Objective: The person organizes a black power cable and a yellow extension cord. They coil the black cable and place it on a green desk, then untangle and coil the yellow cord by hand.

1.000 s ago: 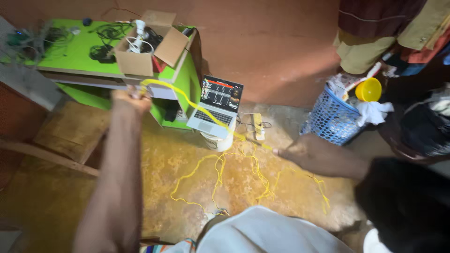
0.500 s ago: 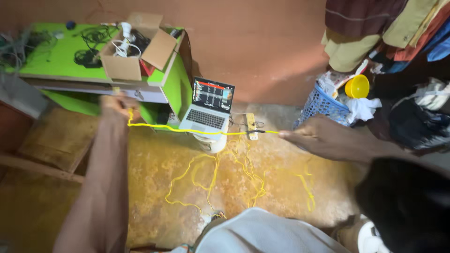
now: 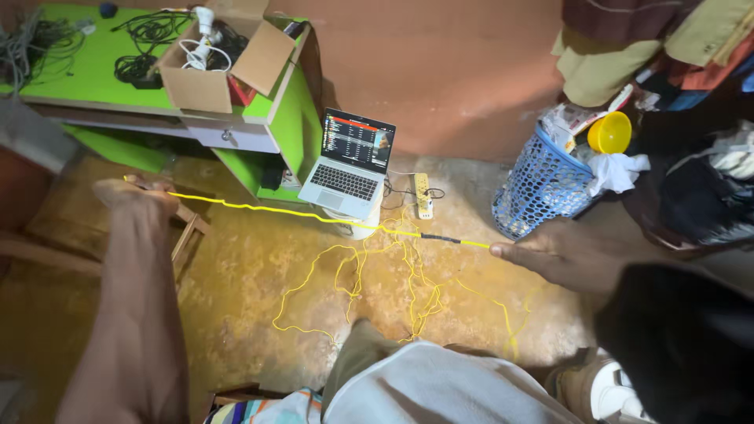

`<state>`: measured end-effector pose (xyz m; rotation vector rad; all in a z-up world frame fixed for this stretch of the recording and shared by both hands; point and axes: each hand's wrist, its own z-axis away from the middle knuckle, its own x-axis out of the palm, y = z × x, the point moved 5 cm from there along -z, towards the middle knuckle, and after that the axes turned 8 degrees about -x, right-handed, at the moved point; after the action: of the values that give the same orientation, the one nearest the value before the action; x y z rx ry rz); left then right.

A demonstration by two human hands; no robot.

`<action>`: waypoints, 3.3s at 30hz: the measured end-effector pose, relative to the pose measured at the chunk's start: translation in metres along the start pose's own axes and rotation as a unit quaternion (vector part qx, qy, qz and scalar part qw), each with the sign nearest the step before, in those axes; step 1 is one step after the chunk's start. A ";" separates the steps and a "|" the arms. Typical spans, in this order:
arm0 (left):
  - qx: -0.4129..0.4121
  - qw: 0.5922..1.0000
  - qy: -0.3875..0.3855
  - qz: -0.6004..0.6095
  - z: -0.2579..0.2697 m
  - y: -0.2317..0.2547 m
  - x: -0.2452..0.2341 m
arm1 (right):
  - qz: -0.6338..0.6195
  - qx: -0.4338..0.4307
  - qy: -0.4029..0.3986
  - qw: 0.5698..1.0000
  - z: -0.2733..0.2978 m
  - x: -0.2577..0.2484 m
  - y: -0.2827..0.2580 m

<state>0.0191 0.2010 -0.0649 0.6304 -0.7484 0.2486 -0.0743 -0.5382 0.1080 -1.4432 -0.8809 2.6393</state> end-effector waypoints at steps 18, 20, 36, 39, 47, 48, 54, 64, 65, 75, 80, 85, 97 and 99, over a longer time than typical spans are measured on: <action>-0.100 0.959 -0.261 -0.053 -0.027 0.033 0.117 | -0.118 -0.056 -0.030 0.991 -0.111 -0.001 -0.180; -0.165 0.934 -0.295 -0.117 0.019 -0.006 0.119 | -0.063 -0.029 -0.033 0.997 -0.127 -0.007 -0.193; -0.175 0.937 -0.276 -0.122 0.125 -0.058 0.092 | -0.083 -0.117 0.023 0.989 -0.191 0.086 -0.260; -0.160 0.948 -0.258 -0.098 0.117 -0.063 0.097 | -0.076 -0.193 0.032 0.978 -0.177 0.065 -0.261; -0.083 0.889 -0.425 0.149 0.099 0.006 0.122 | -0.189 -0.153 -0.108 0.964 -0.151 0.049 -0.232; -0.060 0.886 -0.441 0.135 0.099 0.011 0.117 | -0.157 -0.136 -0.114 0.972 -0.146 0.058 -0.228; -0.009 0.984 -0.174 -0.022 0.193 -0.076 0.053 | -0.093 -0.227 0.075 0.966 -0.124 0.048 -0.194; -0.054 0.965 -0.257 -0.024 0.350 -0.193 0.028 | -0.162 -0.314 -0.130 0.926 -0.102 0.071 -0.151; -0.065 0.966 -0.246 -0.036 0.339 -0.183 0.023 | -0.236 -0.306 -0.158 0.909 -0.095 0.076 -0.145; 0.173 0.956 -0.198 0.127 0.304 -0.069 0.047 | -0.336 -0.181 -0.253 0.889 -0.067 0.091 -0.113; 0.259 0.959 -0.013 0.110 0.260 -0.013 0.004 | -0.346 -0.202 -0.312 0.861 -0.026 0.113 -0.116; 0.242 0.962 0.079 0.099 0.204 0.000 -0.055 | -0.322 -0.162 -0.215 0.908 -0.011 0.084 -0.112; -0.083 0.977 -0.195 -0.024 0.278 -0.126 -0.028 | -0.304 -0.144 -0.087 0.938 -0.064 0.065 -0.167; -0.133 0.960 -0.216 -0.116 0.338 -0.165 -0.003 | -0.332 -0.135 -0.055 0.932 -0.076 0.064 -0.191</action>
<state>-0.1007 -0.1369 0.0487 0.5130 -1.0954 -0.2133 -0.0998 -0.3251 0.1178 -0.8079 -1.4740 2.1482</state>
